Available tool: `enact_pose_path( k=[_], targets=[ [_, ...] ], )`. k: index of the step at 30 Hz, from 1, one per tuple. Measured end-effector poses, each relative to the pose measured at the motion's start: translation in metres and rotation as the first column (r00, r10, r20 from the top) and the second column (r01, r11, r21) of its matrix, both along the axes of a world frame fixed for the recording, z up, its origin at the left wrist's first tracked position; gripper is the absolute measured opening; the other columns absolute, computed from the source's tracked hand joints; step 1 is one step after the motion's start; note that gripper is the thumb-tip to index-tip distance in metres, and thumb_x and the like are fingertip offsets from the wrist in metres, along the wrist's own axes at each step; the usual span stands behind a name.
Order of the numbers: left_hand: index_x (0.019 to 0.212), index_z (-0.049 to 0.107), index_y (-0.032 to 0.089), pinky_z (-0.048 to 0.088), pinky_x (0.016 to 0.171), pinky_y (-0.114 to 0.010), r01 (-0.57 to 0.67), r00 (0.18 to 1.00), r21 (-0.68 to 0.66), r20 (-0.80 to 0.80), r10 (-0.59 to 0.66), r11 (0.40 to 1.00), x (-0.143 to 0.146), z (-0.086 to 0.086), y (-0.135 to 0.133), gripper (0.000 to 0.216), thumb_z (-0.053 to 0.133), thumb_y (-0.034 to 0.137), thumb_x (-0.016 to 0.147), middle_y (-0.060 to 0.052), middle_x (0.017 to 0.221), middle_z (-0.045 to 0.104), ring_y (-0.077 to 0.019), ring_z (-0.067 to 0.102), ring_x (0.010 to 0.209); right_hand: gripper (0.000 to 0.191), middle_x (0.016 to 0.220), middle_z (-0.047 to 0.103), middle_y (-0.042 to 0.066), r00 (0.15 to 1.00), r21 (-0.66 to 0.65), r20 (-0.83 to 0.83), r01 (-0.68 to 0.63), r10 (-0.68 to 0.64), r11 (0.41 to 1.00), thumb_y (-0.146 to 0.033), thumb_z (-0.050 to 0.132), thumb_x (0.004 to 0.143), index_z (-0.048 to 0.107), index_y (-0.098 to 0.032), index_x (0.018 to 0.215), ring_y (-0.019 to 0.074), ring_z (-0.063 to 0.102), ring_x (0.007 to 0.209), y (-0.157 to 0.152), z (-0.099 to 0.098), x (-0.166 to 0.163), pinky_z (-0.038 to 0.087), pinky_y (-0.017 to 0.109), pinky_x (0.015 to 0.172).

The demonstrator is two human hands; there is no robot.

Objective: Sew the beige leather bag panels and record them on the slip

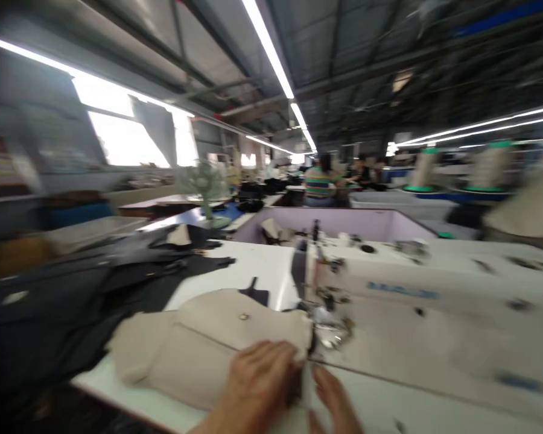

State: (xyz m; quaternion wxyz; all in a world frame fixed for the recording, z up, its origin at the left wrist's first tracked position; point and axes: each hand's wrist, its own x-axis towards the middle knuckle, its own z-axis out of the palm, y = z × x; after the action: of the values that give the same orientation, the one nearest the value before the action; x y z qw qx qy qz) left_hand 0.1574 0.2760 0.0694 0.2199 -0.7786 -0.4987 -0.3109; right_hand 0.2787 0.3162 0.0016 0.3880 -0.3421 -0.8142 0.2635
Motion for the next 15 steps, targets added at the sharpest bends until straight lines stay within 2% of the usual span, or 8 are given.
enact_pose_path(
  k=[2,4,6,8,10,12,14,15],
  targets=[
    [0.104,0.058,0.016,0.052,0.069,-0.031,0.058,0.997,0.069,-0.045,-0.055,0.996,-0.002,0.001,0.011,0.02,0.042,0.014,0.092,-0.006,0.091,0.072,-0.0188,0.068,0.077,0.057,0.128,0.056,0.018,0.997,-0.092,0.02,0.076,-0.075,0.993,-0.015,0.055,0.074,0.052,0.0,0.129,0.0206,0.054,0.119,-0.009,-0.012,0.025,0.043,0.027,0.099],
    [0.107,0.056,0.017,0.051,0.064,-0.028,0.11,0.985,0.083,-0.139,-0.098,0.99,-0.011,0.007,0.023,0.023,0.037,0.015,0.094,-0.005,0.09,0.072,-0.0176,0.069,0.074,0.081,0.143,0.041,0.017,0.992,-0.225,0.009,0.122,-0.123,0.967,-0.006,0.056,0.063,0.037,-0.002,0.142,0.024,0.039,0.132,-0.014,-0.019,0.02,0.035,0.033,0.108],
    [0.107,0.055,0.017,0.05,0.062,-0.026,0.162,0.965,0.072,-0.219,-0.142,0.984,-0.016,0.016,0.031,0.025,0.033,0.016,0.094,-0.004,0.087,0.073,-0.0167,0.069,0.071,0.09,0.146,0.036,0.016,0.987,-0.336,-0.018,0.145,-0.16,0.931,-0.004,0.059,0.059,0.031,-0.007,0.145,0.0285,0.033,0.135,-0.013,-0.018,0.001,0.031,0.04,0.11],
    [0.104,0.055,0.018,0.049,0.063,-0.027,0.192,0.946,0.033,-0.274,-0.176,0.981,-0.017,0.025,0.033,0.026,0.032,0.012,0.092,-0.004,0.084,0.072,-0.0172,0.068,0.069,0.093,0.144,0.039,0.017,0.986,-0.39,-0.052,0.126,-0.159,0.912,-0.006,0.066,0.057,0.033,-0.008,0.144,0.0333,0.034,0.134,-0.013,-0.009,-0.021,0.031,0.044,0.11],
    [0.101,0.054,0.018,0.049,0.064,-0.028,0.2,0.922,-0.081,-0.322,-0.216,0.976,-0.013,0.033,0.034,0.025,0.036,0.007,0.088,-0.003,0.081,0.07,-0.0181,0.066,0.068,0.085,0.135,0.05,0.016,0.989,-0.422,-0.094,0.062,-0.112,0.905,-0.01,0.072,0.058,0.044,-0.011,0.138,0.0351,0.042,0.128,-0.013,0.002,-0.039,0.038,0.044,0.106],
    [0.099,0.055,0.018,0.048,0.067,-0.028,0.183,0.886,-0.25,-0.376,-0.27,0.951,-0.006,0.035,0.035,0.025,0.044,0.003,0.082,-0.003,0.08,0.068,-0.0186,0.064,0.07,0.059,0.119,0.062,0.012,0.989,-0.447,-0.123,0.013,-0.077,0.894,-0.015,0.072,0.067,0.057,-0.015,0.124,0.0332,0.055,0.115,-0.013,0.012,-0.048,0.049,0.041,0.095],
    [0.094,0.056,0.017,0.047,0.069,-0.029,0.166,0.833,-0.385,-0.437,-0.338,0.908,0.0,0.032,0.036,0.021,0.051,0.003,0.079,-0.003,0.079,0.066,-0.019,0.063,0.072,0.032,0.106,0.066,0.012,0.987,-0.451,-0.12,0.044,-0.11,0.891,-0.015,0.064,0.08,0.064,-0.018,0.112,0.0314,0.061,0.105,-0.013,0.016,-0.049,0.054,0.04,0.086],
    [0.09,0.056,0.017,0.046,0.07,-0.029,0.169,0.798,-0.425,-0.47,-0.376,0.889,0.003,0.027,0.036,0.017,0.053,0.004,0.079,-0.004,0.078,0.065,-0.0191,0.062,0.071,0.025,0.103,0.066,0.013,0.982,-0.441,-0.105,0.098,-0.16,0.892,-0.015,0.058,0.085,0.065,-0.019,0.109,0.0312,0.062,0.102,-0.014,0.015,-0.047,0.054,0.041,0.083]
  ],
)
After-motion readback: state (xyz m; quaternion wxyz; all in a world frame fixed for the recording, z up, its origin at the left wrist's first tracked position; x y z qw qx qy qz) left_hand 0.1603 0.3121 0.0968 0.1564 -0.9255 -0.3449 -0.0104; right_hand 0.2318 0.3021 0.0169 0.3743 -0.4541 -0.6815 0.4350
